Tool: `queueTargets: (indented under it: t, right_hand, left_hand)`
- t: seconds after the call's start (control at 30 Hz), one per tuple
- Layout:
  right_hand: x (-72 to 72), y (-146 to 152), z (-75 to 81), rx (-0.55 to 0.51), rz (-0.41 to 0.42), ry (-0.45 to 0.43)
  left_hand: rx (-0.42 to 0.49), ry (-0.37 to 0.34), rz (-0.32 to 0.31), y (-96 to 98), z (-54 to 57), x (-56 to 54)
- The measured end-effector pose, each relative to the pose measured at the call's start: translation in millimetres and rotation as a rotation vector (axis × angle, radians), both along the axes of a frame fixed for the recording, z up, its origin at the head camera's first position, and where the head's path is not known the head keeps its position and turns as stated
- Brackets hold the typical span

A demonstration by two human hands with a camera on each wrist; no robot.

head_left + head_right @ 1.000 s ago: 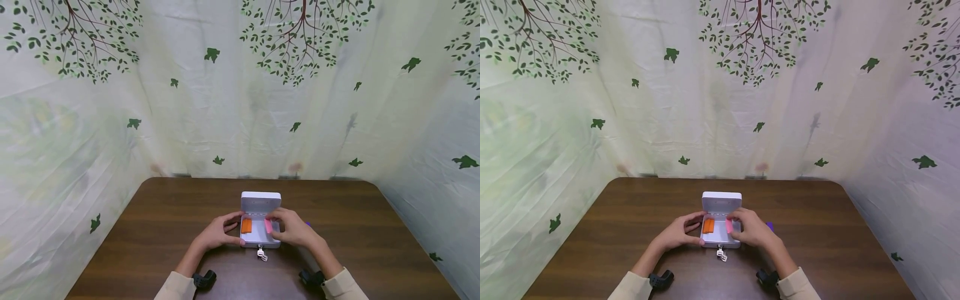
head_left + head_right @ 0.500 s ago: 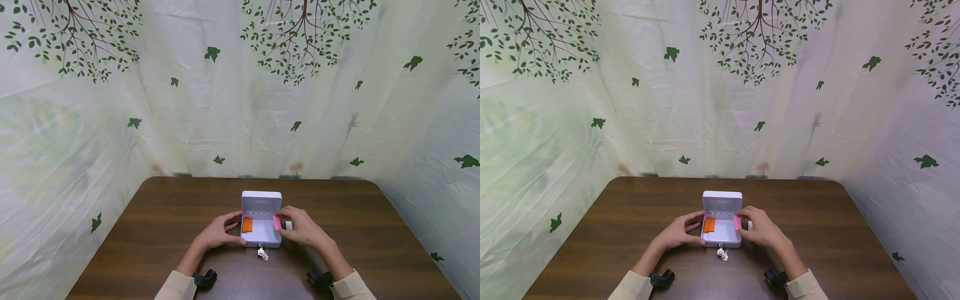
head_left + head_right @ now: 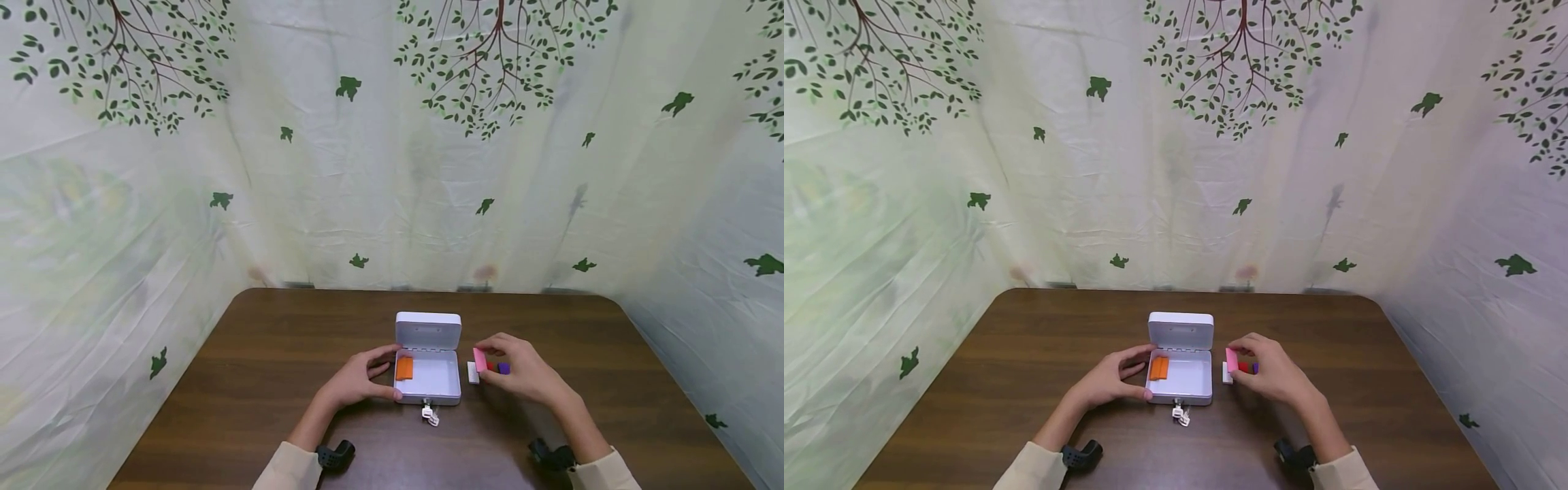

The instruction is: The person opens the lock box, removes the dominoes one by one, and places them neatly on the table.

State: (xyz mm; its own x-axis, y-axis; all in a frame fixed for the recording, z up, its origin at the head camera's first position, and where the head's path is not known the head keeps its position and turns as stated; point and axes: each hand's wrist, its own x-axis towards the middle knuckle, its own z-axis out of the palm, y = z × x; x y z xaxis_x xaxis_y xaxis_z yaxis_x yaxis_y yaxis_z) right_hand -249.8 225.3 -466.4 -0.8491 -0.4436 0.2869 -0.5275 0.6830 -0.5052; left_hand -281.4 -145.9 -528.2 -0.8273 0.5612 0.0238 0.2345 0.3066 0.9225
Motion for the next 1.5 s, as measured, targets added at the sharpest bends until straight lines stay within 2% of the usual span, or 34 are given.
queueTargets:
  t: [0.23, 0.5, 0.77, 1.0, 1.5]
  right_hand:
    - [0.7, 22.5, 5.7, 0.011, -0.039, -0.004]
    - [0.3, 41.6, 5.3, 0.034, -0.064, -0.034]
    - [-3.9, 61.6, -3.5, 0.072, -0.053, -0.135]
    - [-7.2, 69.3, -13.3, 0.073, -0.076, -0.215]
    - [-10.3, 77.2, -27.5, 0.064, -0.099, -0.262]
  left_hand:
    - [0.002, -0.002, 0.001, 0.4, -0.5, 0.2]
    - [0.010, -0.014, 0.003, 0.9, 1.4, 0.3]
    - [0.015, -0.013, 0.001, 2.2, 2.5, 0.8]
    - [0.012, -0.009, -0.001, 2.3, 1.9, 0.5]
    - [0.009, -0.008, 0.003, 2.4, -1.1, -1.8]
